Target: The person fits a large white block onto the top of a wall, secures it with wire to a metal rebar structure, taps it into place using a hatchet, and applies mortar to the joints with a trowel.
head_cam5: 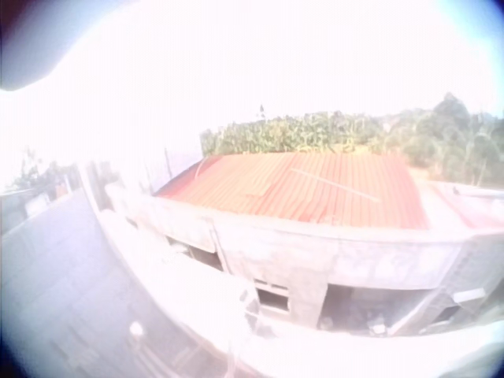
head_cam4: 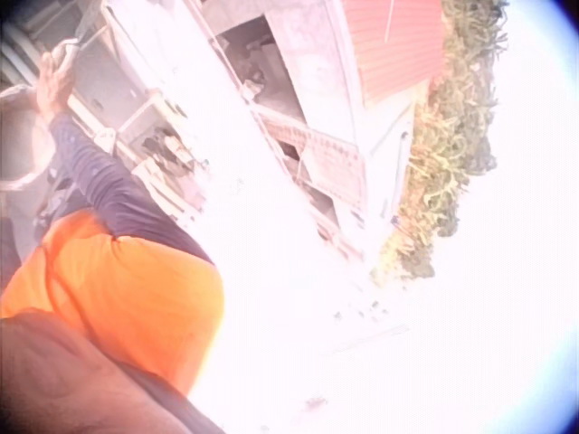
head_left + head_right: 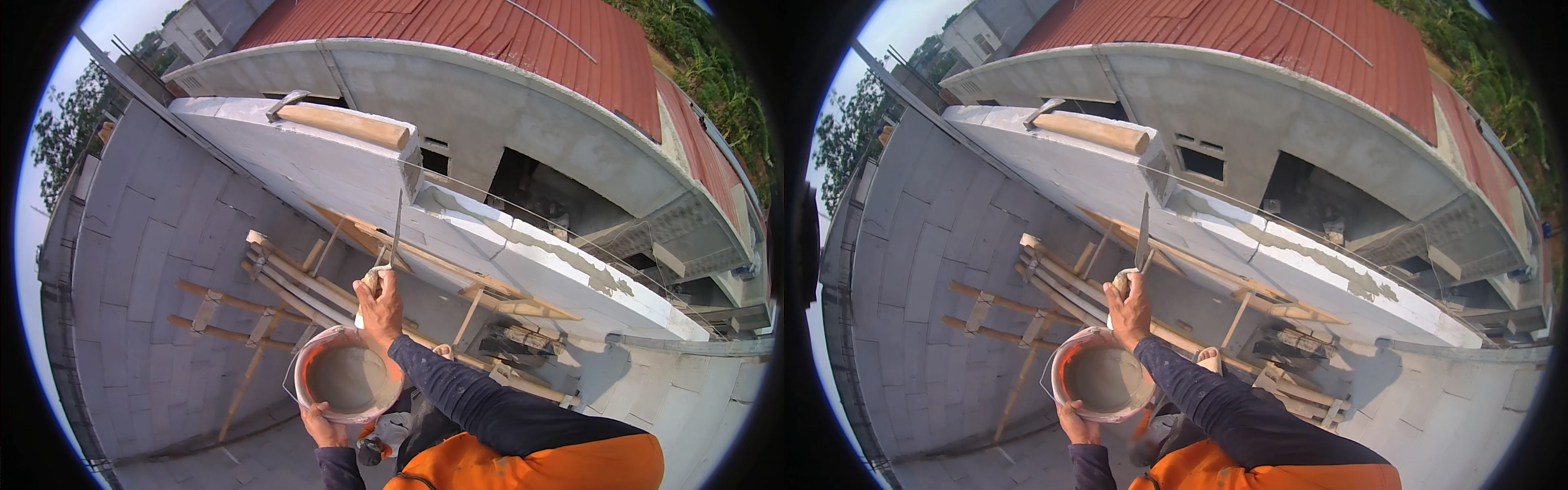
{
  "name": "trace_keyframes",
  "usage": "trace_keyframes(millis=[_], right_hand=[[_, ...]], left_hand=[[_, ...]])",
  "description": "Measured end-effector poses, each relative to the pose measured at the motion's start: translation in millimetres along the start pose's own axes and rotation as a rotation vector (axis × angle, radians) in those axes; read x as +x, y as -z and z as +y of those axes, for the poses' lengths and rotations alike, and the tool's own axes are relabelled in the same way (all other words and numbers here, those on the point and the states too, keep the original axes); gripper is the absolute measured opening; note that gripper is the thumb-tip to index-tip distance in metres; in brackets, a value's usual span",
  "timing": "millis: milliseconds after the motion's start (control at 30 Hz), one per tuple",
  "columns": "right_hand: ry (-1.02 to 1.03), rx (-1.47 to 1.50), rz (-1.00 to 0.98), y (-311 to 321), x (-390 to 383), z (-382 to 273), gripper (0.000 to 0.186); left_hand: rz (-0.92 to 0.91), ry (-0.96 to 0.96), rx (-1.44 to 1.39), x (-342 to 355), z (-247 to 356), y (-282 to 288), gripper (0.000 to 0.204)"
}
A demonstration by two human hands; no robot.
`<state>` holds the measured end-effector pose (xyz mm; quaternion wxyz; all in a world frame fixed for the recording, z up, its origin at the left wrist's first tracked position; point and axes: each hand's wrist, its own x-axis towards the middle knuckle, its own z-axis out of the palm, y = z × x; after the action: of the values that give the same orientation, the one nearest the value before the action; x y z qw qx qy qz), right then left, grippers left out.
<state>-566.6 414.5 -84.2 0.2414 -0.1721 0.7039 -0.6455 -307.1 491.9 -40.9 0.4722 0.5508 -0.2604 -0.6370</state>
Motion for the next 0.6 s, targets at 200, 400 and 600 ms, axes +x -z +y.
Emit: trace_keyframes(millis=[200,400,600], right_hand=[[0.096,-0.41,-0.512,164.0,-74.7,-35.7,0.043],[0.026,-1.052,-1.005,200.7,-28.8,-86.4,0.047],[-0.091,-1.036,-1.079,216.4,12.4,-22.9,0.046]], left_hand=[[-0.118,0.022,-0.036,9.8,1.4,-37.6,0.076],[-0.226,0.029,0.05,18.3,-7.9,-78.0,0.074],[-0.289,0.117,-0.016,16.1,-21.8,-131.1,0.067]])
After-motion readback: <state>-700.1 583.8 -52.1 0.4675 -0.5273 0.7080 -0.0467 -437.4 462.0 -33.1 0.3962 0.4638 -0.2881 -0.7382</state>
